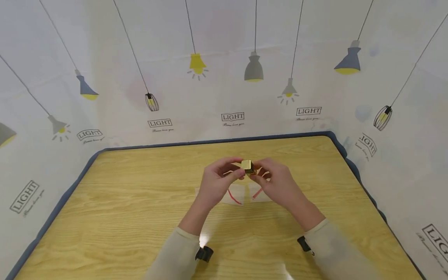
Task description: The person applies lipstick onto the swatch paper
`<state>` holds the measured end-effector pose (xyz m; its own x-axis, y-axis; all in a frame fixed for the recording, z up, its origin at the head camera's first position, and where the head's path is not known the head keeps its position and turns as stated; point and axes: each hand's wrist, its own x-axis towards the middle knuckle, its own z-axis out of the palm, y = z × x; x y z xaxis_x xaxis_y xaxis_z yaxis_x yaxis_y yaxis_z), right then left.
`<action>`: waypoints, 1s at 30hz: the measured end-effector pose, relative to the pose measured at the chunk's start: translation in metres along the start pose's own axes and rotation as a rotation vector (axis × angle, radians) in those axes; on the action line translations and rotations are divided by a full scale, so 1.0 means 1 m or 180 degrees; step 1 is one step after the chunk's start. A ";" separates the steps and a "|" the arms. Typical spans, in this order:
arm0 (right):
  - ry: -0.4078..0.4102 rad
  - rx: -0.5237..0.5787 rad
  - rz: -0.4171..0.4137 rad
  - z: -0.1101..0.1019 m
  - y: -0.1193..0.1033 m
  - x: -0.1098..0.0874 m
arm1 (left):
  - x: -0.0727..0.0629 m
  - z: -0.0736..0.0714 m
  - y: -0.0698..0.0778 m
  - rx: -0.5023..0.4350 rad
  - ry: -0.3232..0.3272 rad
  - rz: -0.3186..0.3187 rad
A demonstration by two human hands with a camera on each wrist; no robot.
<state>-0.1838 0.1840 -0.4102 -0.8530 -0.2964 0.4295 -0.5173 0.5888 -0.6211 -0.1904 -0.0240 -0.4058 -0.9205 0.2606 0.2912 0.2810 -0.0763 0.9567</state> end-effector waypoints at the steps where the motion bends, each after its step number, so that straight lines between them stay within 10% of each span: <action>1: -0.0036 -0.0028 0.0050 -0.004 0.004 0.000 | 0.005 0.004 -0.002 0.0051 -0.0047 -0.0003; 20: -0.0797 -0.0149 0.1016 -0.036 0.077 -0.028 | 0.037 0.074 -0.053 0.1112 -0.0477 -0.0566; 30: -0.0776 -0.0335 0.0956 -0.026 0.097 -0.039 | 0.033 0.087 -0.064 0.1298 -0.0492 -0.0775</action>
<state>-0.1992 0.2724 -0.4705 -0.9631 -0.2618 0.0630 -0.2434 0.7464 -0.6194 -0.2151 0.0733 -0.4578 -0.9303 0.3659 0.0260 0.1745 0.3791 0.9088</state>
